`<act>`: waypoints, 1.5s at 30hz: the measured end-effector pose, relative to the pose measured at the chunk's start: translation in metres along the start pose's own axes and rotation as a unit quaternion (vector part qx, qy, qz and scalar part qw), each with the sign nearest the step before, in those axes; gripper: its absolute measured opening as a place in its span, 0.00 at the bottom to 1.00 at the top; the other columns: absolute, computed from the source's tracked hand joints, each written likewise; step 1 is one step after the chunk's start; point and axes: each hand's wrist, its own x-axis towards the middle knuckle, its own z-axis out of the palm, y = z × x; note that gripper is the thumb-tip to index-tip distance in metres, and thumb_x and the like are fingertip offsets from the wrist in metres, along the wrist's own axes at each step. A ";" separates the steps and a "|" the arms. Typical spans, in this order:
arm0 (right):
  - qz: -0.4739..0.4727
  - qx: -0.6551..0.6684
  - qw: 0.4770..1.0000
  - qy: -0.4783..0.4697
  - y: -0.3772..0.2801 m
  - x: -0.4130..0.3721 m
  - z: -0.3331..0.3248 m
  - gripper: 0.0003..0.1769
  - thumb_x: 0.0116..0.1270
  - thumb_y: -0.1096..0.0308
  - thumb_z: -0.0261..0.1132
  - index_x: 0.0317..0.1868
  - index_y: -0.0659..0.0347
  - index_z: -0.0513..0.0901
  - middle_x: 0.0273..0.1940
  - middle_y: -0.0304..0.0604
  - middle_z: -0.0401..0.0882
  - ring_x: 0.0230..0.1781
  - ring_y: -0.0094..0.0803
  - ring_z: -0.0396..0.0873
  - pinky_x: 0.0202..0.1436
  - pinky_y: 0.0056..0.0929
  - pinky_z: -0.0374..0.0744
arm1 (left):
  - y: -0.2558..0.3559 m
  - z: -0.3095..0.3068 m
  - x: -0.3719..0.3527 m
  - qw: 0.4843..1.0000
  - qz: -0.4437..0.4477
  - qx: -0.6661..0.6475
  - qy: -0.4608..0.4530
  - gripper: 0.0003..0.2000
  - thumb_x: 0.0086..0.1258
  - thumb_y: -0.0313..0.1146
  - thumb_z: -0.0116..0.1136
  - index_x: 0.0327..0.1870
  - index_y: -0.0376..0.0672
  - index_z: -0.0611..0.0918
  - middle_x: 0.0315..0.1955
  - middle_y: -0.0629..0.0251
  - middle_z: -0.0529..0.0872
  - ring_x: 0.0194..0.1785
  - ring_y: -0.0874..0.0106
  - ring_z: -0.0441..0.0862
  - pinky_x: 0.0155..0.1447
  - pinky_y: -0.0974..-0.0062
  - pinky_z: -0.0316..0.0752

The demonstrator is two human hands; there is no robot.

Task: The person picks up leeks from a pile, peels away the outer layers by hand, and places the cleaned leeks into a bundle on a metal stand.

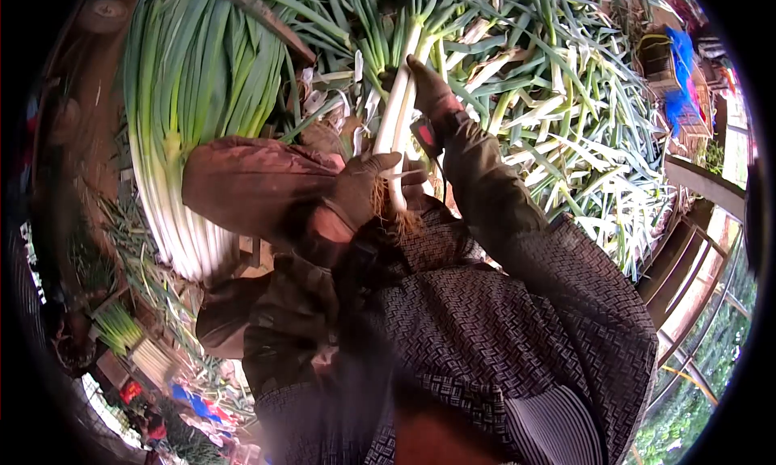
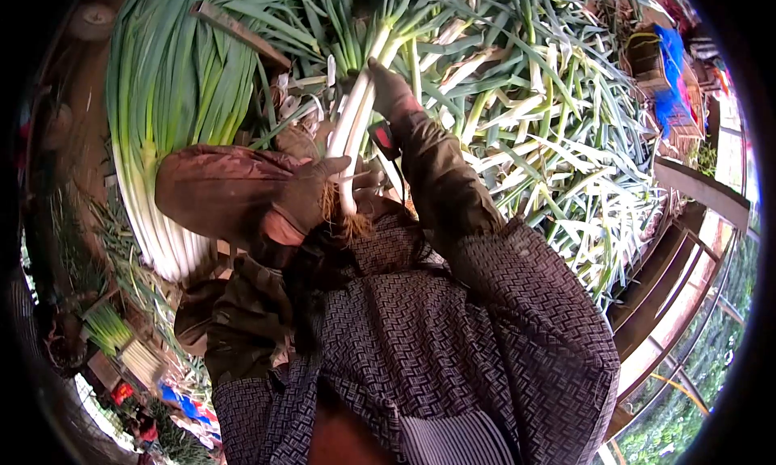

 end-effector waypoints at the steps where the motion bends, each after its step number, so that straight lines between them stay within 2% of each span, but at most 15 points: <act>1: -0.026 0.004 0.999 0.022 0.001 0.018 -0.009 0.25 0.74 0.56 0.60 0.54 0.74 0.72 0.40 0.59 0.81 0.42 0.56 0.82 0.55 0.55 0.81 | -0.002 -0.004 -0.007 0.976 0.145 0.154 -0.055 0.16 0.72 0.31 0.55 0.57 0.32 0.77 0.51 0.52 0.84 0.53 0.63 0.83 0.60 0.70 0.77; 4: -0.066 0.015 0.994 0.081 -0.017 0.034 -0.008 0.24 0.76 0.56 0.53 0.54 0.74 0.72 0.45 0.64 0.81 0.40 0.57 0.82 0.50 0.54 0.83 | -0.003 -0.017 -0.029 0.920 0.209 0.323 -0.071 0.16 0.73 0.31 0.54 0.57 0.32 0.78 0.50 0.54 0.85 0.51 0.65 0.83 0.59 0.72 0.77; 8: -0.088 -0.015 0.995 0.055 -0.019 0.029 -0.006 0.25 0.77 0.57 0.51 0.54 0.77 0.71 0.45 0.66 0.81 0.43 0.56 0.82 0.53 0.51 0.82 | -0.005 -0.006 -0.035 0.996 0.051 0.069 0.022 0.12 0.76 0.33 0.52 0.49 0.31 0.80 0.40 0.60 0.85 0.41 0.74 0.84 0.48 0.77 0.80; 13: -0.104 -0.045 0.992 0.055 -0.009 0.035 -0.021 0.23 0.77 0.60 0.54 0.55 0.77 0.72 0.44 0.64 0.82 0.44 0.54 0.84 0.51 0.47 0.83 | -0.011 -0.014 -0.041 0.899 0.156 0.400 0.083 0.09 0.75 0.31 0.53 0.45 0.34 0.81 0.35 0.64 0.85 0.38 0.75 0.82 0.44 0.78 0.78; 15: -0.111 -0.056 0.991 0.051 -0.016 0.026 -0.007 0.22 0.76 0.60 0.55 0.54 0.75 0.72 0.43 0.62 0.83 0.42 0.53 0.84 0.48 0.49 0.84 | 0.003 0.013 -0.054 0.674 0.206 0.707 0.049 0.08 0.74 0.33 0.55 0.43 0.38 0.81 0.31 0.67 0.83 0.34 0.78 0.79 0.40 0.78 0.75; 18: -0.074 -0.008 0.997 0.006 -0.023 -0.001 0.027 0.19 0.74 0.61 0.57 0.51 0.71 0.73 0.39 0.58 0.82 0.37 0.52 0.83 0.46 0.48 0.84 | -0.001 0.009 -0.077 0.974 0.061 0.212 0.049 0.12 0.76 0.37 0.51 0.49 0.37 0.78 0.32 0.69 0.81 0.33 0.79 0.78 0.33 0.83 0.72; 24: -0.064 0.064 0.996 0.009 -0.039 -0.014 0.055 0.25 0.73 0.57 0.58 0.56 0.75 0.72 0.46 0.62 0.81 0.43 0.53 0.83 0.53 0.47 0.83 | -0.028 0.001 -0.160 0.954 0.036 0.271 0.121 0.18 0.70 0.43 0.60 0.50 0.38 0.76 0.32 0.68 0.81 0.32 0.78 0.77 0.34 0.80 0.73; 26: -0.036 0.086 0.992 -0.085 -0.038 0.004 0.030 0.28 0.73 0.55 0.58 0.56 0.76 0.72 0.48 0.61 0.81 0.45 0.52 0.83 0.54 0.47 0.83 | -0.038 -0.003 -0.189 0.965 0.010 0.228 0.127 0.21 0.66 0.45 0.64 0.51 0.39 0.76 0.32 0.68 0.81 0.34 0.77 0.78 0.36 0.79 0.74; 29: -0.049 -0.012 0.997 -0.057 -0.017 -0.007 0.032 0.24 0.73 0.55 0.61 0.54 0.70 0.74 0.45 0.58 0.82 0.42 0.51 0.83 0.53 0.47 0.83 | -0.051 -0.016 -0.224 0.959 -0.011 0.233 0.159 0.23 0.65 0.48 0.65 0.51 0.39 0.76 0.33 0.66 0.81 0.36 0.74 0.80 0.38 0.74 0.75; 30: -0.096 -0.074 0.992 -0.022 -0.003 -0.015 0.042 0.30 0.74 0.47 0.57 0.54 0.72 0.77 0.38 0.53 0.85 0.37 0.44 0.84 0.49 0.41 0.83 | -0.051 -0.019 -0.227 0.952 -0.009 0.255 0.170 0.22 0.65 0.46 0.65 0.51 0.39 0.76 0.33 0.66 0.82 0.36 0.74 0.80 0.38 0.74 0.75; 33: -0.041 -0.026 0.999 -0.021 0.021 -0.027 0.049 0.24 0.74 0.53 0.59 0.50 0.70 0.78 0.37 0.51 0.85 0.38 0.42 0.85 0.47 0.38 0.83 | -0.058 -0.027 -0.247 0.920 0.031 0.337 0.198 0.20 0.66 0.41 0.63 0.53 0.40 0.76 0.36 0.66 0.82 0.37 0.74 0.80 0.39 0.74 0.76; 35: -0.151 -0.056 0.987 0.017 0.027 -0.033 0.062 0.21 0.73 0.55 0.61 0.52 0.67 0.77 0.40 0.52 0.85 0.38 0.44 0.85 0.47 0.39 0.83 | -0.061 -0.039 -0.249 0.892 0.070 0.394 0.210 0.19 0.67 0.38 0.63 0.55 0.41 0.76 0.37 0.66 0.82 0.38 0.73 0.80 0.40 0.74 0.76; 38: -0.085 -0.024 0.988 -0.129 -0.002 -0.067 0.116 0.24 0.70 0.53 0.65 0.53 0.66 0.77 0.41 0.49 0.83 0.37 0.38 0.83 0.47 0.36 0.84 | -0.069 -0.053 -0.254 0.859 0.111 0.444 0.230 0.18 0.68 0.34 0.61 0.57 0.42 0.76 0.40 0.66 0.82 0.39 0.73 0.80 0.41 0.74 0.76; 42: -0.155 -0.048 0.979 -0.125 -0.027 -0.101 0.166 0.26 0.69 0.50 0.65 0.54 0.66 0.77 0.42 0.49 0.83 0.40 0.36 0.83 0.48 0.32 0.84 | -0.081 -0.052 -0.263 0.812 0.152 0.504 0.250 0.18 0.69 0.27 0.59 0.60 0.44 0.76 0.43 0.67 0.83 0.41 0.73 0.79 0.42 0.74 0.76; 45: -0.184 -0.083 0.977 -0.064 -0.006 -0.057 0.106 0.22 0.71 0.53 0.63 0.53 0.64 0.78 0.42 0.49 0.82 0.42 0.40 0.82 0.52 0.39 0.82 | -0.081 -0.055 -0.261 0.860 0.121 0.429 0.247 0.15 0.70 0.28 0.56 0.57 0.41 0.78 0.40 0.66 0.83 0.40 0.75 0.79 0.42 0.74 0.75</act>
